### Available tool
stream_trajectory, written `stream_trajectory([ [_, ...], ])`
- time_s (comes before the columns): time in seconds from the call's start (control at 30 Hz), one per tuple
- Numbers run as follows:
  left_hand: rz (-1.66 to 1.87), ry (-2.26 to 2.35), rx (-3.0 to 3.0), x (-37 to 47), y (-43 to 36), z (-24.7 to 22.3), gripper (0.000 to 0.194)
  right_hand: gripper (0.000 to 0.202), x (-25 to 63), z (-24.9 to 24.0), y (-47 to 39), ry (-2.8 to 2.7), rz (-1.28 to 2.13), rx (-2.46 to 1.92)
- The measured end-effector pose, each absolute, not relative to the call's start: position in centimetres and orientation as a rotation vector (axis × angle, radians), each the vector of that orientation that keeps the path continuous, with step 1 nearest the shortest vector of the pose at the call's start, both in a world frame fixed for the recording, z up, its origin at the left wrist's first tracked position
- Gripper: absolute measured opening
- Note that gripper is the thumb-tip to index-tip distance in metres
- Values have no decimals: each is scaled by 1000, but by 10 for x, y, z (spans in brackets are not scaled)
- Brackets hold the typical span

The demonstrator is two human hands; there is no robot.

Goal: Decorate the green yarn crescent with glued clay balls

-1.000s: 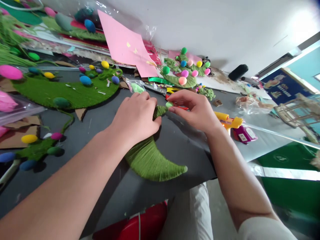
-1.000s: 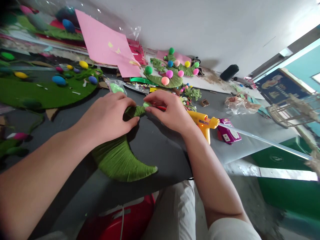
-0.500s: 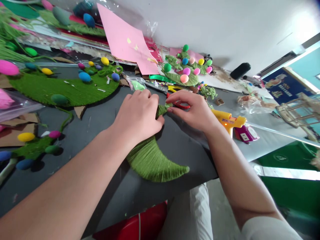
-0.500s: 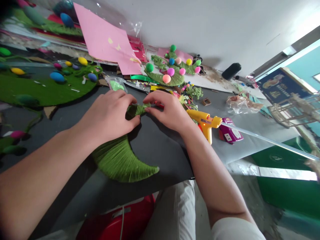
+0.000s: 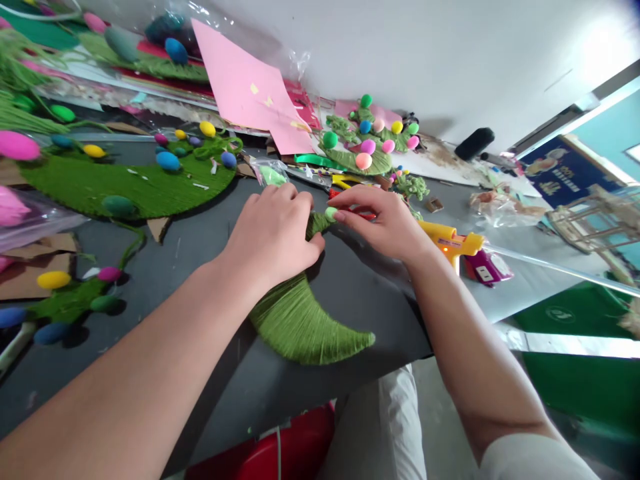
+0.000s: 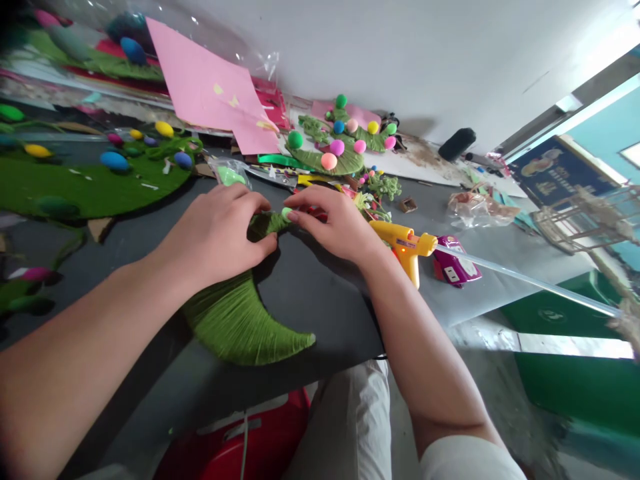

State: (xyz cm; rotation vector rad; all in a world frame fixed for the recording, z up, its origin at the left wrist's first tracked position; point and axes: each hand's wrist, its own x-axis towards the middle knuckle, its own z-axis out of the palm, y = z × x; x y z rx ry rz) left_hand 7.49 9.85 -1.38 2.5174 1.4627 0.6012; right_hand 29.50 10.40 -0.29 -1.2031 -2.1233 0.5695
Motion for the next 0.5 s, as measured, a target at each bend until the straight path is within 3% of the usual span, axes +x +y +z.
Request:
stream_trajectory([
  [0.5, 562, 1465, 2525, 75, 98, -12, 40, 25, 294, -2, 103, -2070, 563, -1242],
])
